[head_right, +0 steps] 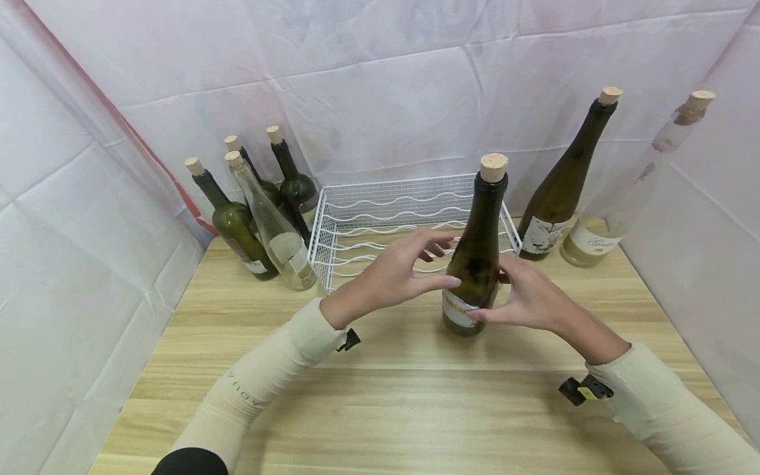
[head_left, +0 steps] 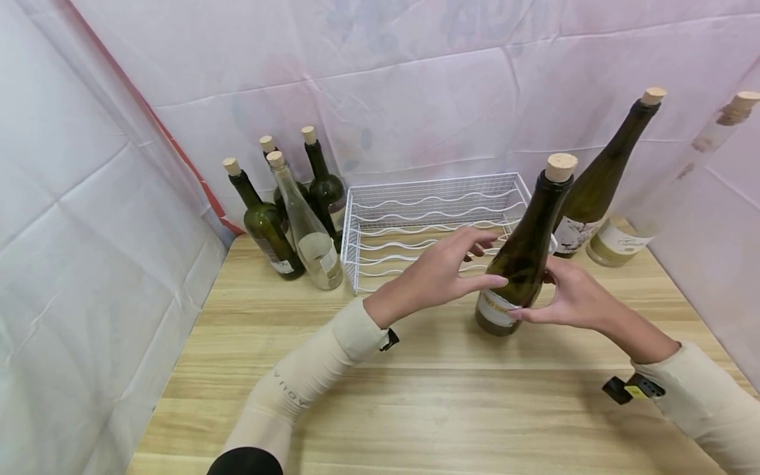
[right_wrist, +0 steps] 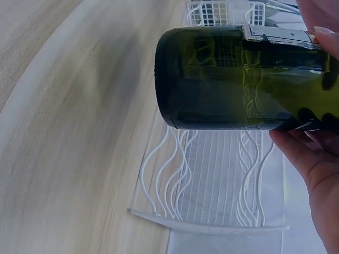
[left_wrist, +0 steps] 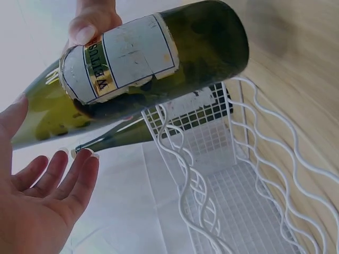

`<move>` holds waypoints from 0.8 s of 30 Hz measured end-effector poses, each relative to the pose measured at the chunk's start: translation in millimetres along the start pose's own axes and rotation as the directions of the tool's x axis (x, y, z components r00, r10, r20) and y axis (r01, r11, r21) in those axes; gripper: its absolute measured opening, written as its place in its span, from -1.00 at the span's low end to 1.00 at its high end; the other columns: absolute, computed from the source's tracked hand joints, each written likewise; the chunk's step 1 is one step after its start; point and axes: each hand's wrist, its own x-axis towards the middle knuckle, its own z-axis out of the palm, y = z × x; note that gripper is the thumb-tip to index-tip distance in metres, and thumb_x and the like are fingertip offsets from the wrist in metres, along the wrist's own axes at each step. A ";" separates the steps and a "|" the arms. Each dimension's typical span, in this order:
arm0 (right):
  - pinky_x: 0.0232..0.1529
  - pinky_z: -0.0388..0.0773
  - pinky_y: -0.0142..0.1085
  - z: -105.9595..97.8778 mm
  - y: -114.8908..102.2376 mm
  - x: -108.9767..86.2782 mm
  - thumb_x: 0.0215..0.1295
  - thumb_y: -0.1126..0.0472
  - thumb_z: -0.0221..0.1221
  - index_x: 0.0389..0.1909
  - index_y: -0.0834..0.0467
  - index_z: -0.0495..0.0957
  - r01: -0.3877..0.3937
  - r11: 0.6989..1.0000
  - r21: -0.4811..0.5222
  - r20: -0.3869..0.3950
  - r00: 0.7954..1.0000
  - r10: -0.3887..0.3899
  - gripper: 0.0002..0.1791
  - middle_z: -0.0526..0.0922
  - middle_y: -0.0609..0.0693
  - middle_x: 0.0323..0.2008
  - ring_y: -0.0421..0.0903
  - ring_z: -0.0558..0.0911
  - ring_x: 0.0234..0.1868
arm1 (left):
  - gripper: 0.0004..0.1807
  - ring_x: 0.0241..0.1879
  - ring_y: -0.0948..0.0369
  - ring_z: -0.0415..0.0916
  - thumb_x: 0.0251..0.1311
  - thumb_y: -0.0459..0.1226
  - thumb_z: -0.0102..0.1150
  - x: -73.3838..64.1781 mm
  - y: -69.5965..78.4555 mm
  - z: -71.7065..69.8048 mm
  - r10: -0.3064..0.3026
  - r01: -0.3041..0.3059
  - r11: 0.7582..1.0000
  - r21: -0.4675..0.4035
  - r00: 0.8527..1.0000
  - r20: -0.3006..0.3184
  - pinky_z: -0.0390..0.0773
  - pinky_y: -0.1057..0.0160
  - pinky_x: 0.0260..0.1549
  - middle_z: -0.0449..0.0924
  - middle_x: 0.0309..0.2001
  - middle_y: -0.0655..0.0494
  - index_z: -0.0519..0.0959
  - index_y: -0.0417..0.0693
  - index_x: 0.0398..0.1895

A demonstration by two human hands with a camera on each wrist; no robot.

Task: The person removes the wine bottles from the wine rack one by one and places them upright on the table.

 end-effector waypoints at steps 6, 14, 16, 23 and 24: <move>-0.12 0.51 -0.73 -4.3 0.2 -2.2 -0.54 0.39 0.70 0.02 0.22 0.61 -0.013 1.000 -0.003 -0.008 1.000 0.013 -0.14 0.58 -0.48 -0.02 -0.56 0.56 -0.13 | -0.29 0.15 0.20 0.62 0.25 0.00 0.44 -8.7 -9.1 0.1 0.016 -0.015 0.999 0.038 1.000 -0.015 0.53 0.47 0.19 0.61 0.21 0.07 0.45 -0.14 0.36; -0.20 0.52 -0.71 -9.4 2.4 -5.2 -0.58 0.41 0.70 -0.03 0.22 0.62 -0.025 1.000 -0.019 -0.039 0.999 0.024 -0.15 0.58 -0.52 -0.09 -0.54 0.56 -0.20 | -0.40 0.09 0.18 0.61 0.41 -0.04 0.28 -24.8 -24.1 0.5 -0.050 0.054 0.993 0.104 0.998 -0.040 0.60 0.39 0.09 0.62 0.21 0.04 0.44 -0.13 0.39; -0.19 0.52 -0.72 -10.1 4.0 -5.7 -0.59 0.41 0.70 -0.02 0.23 0.62 -0.028 0.999 -0.027 -0.043 0.999 0.026 -0.15 0.57 -0.54 -0.07 -0.56 0.56 -0.19 | -0.43 0.04 0.16 0.61 0.43 -0.07 0.26 -27.6 -27.6 0.7 -0.038 0.046 0.991 0.123 0.997 -0.062 0.60 0.39 0.03 0.62 0.19 0.01 0.45 -0.16 0.37; -0.13 0.52 -0.75 -13.2 8.6 -9.0 -0.60 0.44 0.70 0.02 0.26 0.61 -0.036 0.999 -0.011 -0.065 0.997 0.036 -0.10 0.53 -0.60 0.00 -0.61 0.56 -0.11 | -0.44 0.30 0.11 0.53 0.46 -0.05 0.21 -34.8 -39.5 1.7 -0.055 0.078 0.962 0.260 0.994 -0.094 0.42 0.13 0.47 0.61 0.26 0.00 0.46 -0.17 0.37; -0.13 0.52 -0.75 -13.9 9.2 -9.7 -0.62 0.44 0.70 0.01 0.25 0.62 -0.036 0.999 -0.008 -0.073 0.997 0.035 -0.11 0.54 -0.59 0.00 -0.61 0.56 -0.11 | -0.44 0.33 0.10 0.50 0.46 -0.04 0.21 -35.9 -41.4 1.7 -0.068 0.092 0.955 0.280 0.993 -0.093 0.37 0.10 0.51 0.60 0.28 0.01 0.46 -0.16 0.37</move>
